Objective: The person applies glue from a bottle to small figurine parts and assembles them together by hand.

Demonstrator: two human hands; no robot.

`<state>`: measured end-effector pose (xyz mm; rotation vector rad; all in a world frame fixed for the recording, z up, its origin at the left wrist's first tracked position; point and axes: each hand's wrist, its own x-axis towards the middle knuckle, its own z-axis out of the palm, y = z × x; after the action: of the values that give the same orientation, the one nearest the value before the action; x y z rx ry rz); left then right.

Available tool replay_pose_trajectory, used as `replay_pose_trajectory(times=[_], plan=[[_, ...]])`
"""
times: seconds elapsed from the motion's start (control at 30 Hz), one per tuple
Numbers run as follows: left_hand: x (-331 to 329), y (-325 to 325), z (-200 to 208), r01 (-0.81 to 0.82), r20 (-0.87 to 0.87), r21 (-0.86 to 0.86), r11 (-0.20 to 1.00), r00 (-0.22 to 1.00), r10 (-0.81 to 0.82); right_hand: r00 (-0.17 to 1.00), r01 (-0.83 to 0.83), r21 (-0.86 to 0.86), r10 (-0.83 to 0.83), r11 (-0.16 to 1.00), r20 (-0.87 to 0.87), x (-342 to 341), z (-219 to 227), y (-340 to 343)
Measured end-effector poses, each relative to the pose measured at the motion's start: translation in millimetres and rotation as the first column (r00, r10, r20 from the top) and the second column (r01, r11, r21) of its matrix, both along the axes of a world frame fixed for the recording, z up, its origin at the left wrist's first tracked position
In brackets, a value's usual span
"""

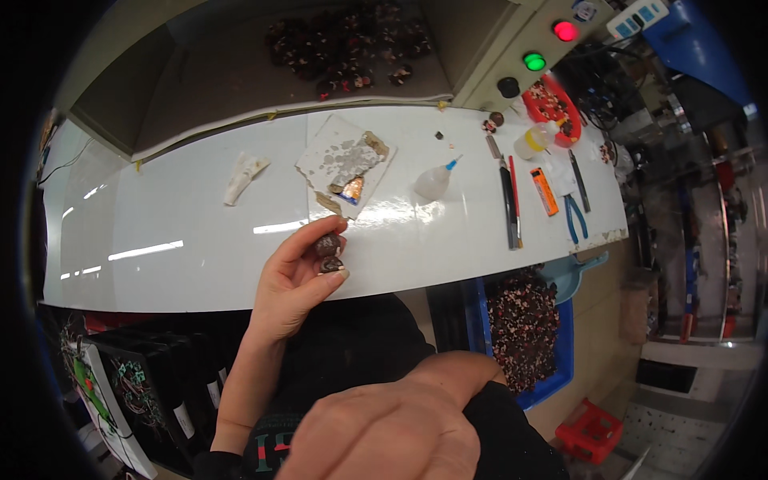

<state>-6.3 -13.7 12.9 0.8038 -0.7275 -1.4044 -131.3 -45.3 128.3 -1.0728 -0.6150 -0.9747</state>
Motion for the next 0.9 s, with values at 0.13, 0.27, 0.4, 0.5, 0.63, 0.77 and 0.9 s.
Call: replay_pose_trajectory(times=[0.13, 0.27, 0.4, 0.5, 0.63, 0.77, 0.9], plan=[[2, 1, -2, -0.013, 0.038, -0.018, 1.000, 0.999, 0.014, 1.000, 0.008, 0.164, -0.008, 0.986, 0.002, 6, 4, 12], [7, 2, 3, -0.001, 0.023, -0.017, 1.000, 1.000, 0.001, 0.986, 0.168, 0.176, -0.161, 0.970, -0.054, 6, 8, 24], [11, 5, -4, 0.025, 0.020, -0.012, 1.000, 0.999, -0.025, 0.942, 0.336, 0.227, -0.326, 0.914, -0.081, 16, 12, 39], [12, 7, -8, 0.015, 0.023, -0.019, 1.000, 1.000, -0.014, 0.841, 0.541, 0.377, -0.476, 0.752, -0.257, 28, 27, 63], [13, 7, -10, 0.024, 0.015, -0.029, 0.999, 1.000, -0.023, 0.791, 0.612, 0.428, -0.534, 0.666, -0.300, 30, 21, 54], [10, 3, -4, 0.052, 0.035, -0.016, 0.999, 0.998, -0.051, 0.545, 0.474, 0.631, -0.767, 0.614, 0.338, 65, 23, 46], [11, 4, -10, 0.023, 0.022, -0.018, 1.000, 1.000, -0.022, 0.579, 0.799, 0.526, -0.606, 0.292, -0.544, 36, 44, 70]])
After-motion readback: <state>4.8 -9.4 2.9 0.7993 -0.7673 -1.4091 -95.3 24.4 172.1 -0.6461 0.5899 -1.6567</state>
